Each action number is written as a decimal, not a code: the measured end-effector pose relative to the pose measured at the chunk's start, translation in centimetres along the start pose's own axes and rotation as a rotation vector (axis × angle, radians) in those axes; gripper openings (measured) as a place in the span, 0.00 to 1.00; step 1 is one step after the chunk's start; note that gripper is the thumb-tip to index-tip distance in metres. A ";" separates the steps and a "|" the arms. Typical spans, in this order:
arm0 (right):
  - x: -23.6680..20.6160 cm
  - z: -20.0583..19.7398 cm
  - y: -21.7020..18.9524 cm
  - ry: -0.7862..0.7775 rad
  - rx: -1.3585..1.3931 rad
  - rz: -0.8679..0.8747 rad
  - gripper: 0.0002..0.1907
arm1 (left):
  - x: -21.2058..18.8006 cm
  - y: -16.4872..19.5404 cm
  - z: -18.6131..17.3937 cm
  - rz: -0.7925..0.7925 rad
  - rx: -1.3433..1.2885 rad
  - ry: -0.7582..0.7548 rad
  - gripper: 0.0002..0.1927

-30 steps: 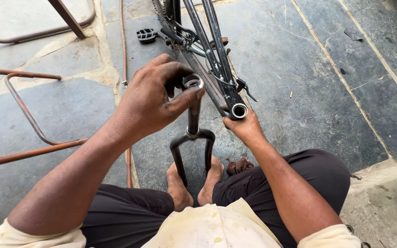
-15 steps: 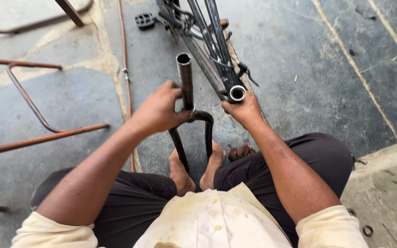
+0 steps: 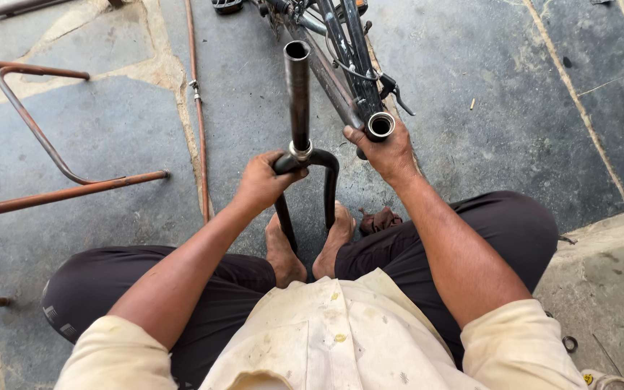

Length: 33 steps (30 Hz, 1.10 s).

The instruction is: The person sits on the floor and assembles small metal rings and bearings by hand. They then pick up a bicycle frame and a seat post, insert the seat post into the frame, and place a metal ring onto the seat post.

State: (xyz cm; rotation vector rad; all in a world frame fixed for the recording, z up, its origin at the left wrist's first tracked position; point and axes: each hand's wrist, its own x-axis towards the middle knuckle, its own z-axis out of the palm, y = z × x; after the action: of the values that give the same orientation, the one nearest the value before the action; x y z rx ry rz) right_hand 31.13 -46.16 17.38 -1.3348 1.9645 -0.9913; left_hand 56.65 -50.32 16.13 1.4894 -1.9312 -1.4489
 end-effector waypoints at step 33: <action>11.8 -5.2 -26.3 0.032 0.466 -0.395 0.12 | 4.9 2.7 1.0 0.134 -0.061 0.173 0.18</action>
State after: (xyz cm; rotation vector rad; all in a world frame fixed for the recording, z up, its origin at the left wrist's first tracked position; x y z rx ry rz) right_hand 36.72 -61.92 41.46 -1.4544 1.3861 -1.5489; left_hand 52.38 -54.11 16.33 1.3812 -1.8287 -1.2660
